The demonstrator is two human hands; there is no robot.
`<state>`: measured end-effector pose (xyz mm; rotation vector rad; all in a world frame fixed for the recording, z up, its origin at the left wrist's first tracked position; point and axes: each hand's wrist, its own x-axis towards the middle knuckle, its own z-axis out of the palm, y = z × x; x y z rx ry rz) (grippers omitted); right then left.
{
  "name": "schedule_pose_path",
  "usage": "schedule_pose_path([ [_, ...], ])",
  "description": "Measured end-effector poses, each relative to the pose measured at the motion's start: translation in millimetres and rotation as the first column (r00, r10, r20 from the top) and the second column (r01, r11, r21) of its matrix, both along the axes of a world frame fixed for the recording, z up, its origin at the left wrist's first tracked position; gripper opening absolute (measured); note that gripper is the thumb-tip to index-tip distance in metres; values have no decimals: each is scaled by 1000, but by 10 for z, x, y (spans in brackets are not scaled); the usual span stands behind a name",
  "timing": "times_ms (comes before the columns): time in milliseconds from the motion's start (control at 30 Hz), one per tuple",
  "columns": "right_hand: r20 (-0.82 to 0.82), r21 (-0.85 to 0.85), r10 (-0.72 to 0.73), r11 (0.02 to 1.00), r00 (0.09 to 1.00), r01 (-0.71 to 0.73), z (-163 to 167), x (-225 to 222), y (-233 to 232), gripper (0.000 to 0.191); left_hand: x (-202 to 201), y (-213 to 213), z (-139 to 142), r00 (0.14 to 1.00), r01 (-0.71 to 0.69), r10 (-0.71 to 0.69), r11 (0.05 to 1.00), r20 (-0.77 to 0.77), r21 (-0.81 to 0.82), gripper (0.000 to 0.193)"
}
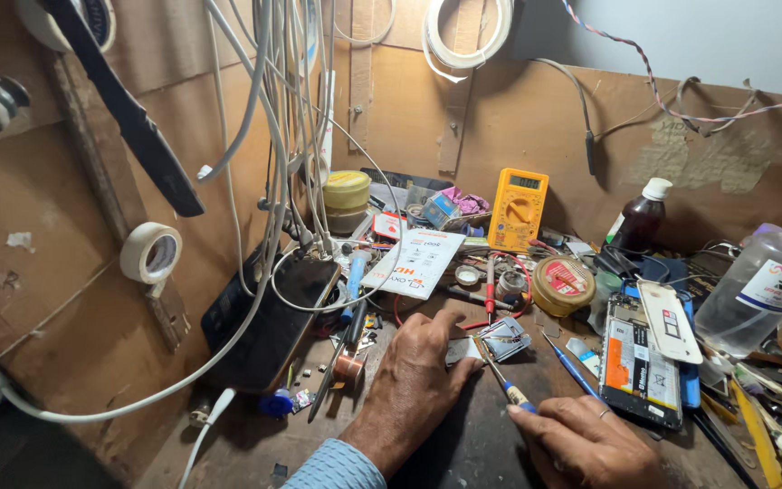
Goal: The person connects a multimeter to a smartphone battery, then uses a soldering iron to work on a small circuit board. The person handles the battery, multimeter probes, and soldering iron while working on the board.
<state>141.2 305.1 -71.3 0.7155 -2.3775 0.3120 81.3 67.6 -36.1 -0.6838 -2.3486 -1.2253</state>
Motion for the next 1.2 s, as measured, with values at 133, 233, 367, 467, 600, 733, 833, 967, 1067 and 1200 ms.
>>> schedule_pose_path([
  [133,38,120,95,988,995,-99,46,-41,129,46,13,-9,27,1000,-4,3,1000,18,4,46],
  [233,56,-66,-44,997,997,48,60,44,72,43,18,-10,40,999,-12,12,1000,44,-5,47],
  [367,36,-164,-87,982,996,91,90,57,-42,38,22,-9,50,999,-3,3,1000,46,3,46],
  [467,53,-134,-76,988,996,82,79,47,-39,37,25,-4,59,999,-8,8,1000,43,6,47],
  [600,38,-6,19,1000,999,-18,40,-26,66,43,23,-18,59,998,1,-1,1000,60,9,45],
  [733,50,-95,-72,993,996,76,13,64,60,43,8,-17,55,999,5,-5,1000,44,18,45],
  [833,-10,-387,-126,915,992,112,89,130,-92,34,6,-10,60,998,-1,1,1000,56,-7,45],
  [967,298,-447,-419,733,858,513,259,194,-370,26,24,-19,71,998,-3,4,1000,70,-11,44],
  [1067,264,-466,-361,764,894,446,399,199,-435,23,24,-17,79,998,12,-12,1000,69,11,44],
  [1200,339,-450,-374,741,863,498,421,180,-468,26,23,-23,66,999,7,-8,1000,45,8,46],
])
